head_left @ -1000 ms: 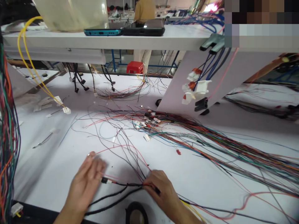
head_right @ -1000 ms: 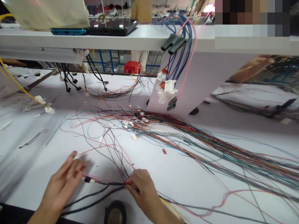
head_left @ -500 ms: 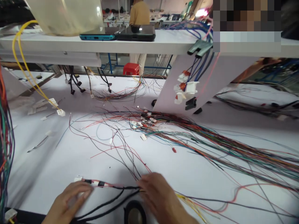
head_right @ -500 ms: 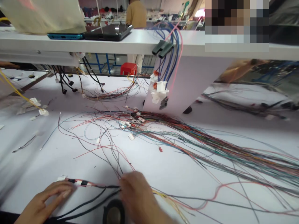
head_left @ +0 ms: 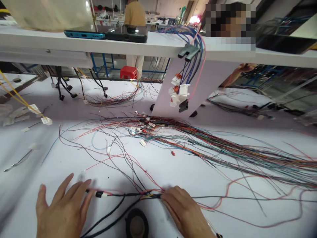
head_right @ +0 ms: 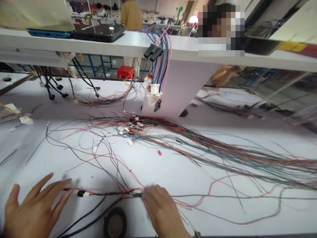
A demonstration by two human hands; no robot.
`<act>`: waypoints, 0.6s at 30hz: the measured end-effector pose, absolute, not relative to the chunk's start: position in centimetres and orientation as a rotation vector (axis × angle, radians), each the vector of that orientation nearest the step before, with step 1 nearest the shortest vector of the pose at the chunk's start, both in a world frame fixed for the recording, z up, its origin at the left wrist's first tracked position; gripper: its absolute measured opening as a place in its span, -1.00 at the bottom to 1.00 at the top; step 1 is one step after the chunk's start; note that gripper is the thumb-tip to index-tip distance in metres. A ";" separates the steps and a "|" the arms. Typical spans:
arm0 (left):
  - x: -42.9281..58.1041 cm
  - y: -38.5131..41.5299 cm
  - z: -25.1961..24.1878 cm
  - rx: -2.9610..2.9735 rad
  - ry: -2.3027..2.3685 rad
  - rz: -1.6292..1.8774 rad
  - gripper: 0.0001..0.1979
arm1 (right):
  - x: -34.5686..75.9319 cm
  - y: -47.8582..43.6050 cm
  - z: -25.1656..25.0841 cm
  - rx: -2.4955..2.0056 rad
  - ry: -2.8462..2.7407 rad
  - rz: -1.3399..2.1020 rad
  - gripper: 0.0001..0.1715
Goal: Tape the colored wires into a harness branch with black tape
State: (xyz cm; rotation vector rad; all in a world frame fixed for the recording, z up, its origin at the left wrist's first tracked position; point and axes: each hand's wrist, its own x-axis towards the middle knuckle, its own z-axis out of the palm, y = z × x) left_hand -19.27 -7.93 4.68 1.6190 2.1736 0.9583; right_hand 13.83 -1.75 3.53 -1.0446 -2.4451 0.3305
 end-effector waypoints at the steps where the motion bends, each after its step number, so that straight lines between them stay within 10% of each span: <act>1: -18.7 -7.5 4.6 1.757 2.115 0.932 -0.78 | 13.8 -2.0 2.6 -1.056 -2.442 0.235 -0.69; 18: -11.7 -8.4 -0.2 2.313 1.858 0.353 -0.83 | 11.8 0.4 5.2 -0.903 -3.103 0.165 -0.78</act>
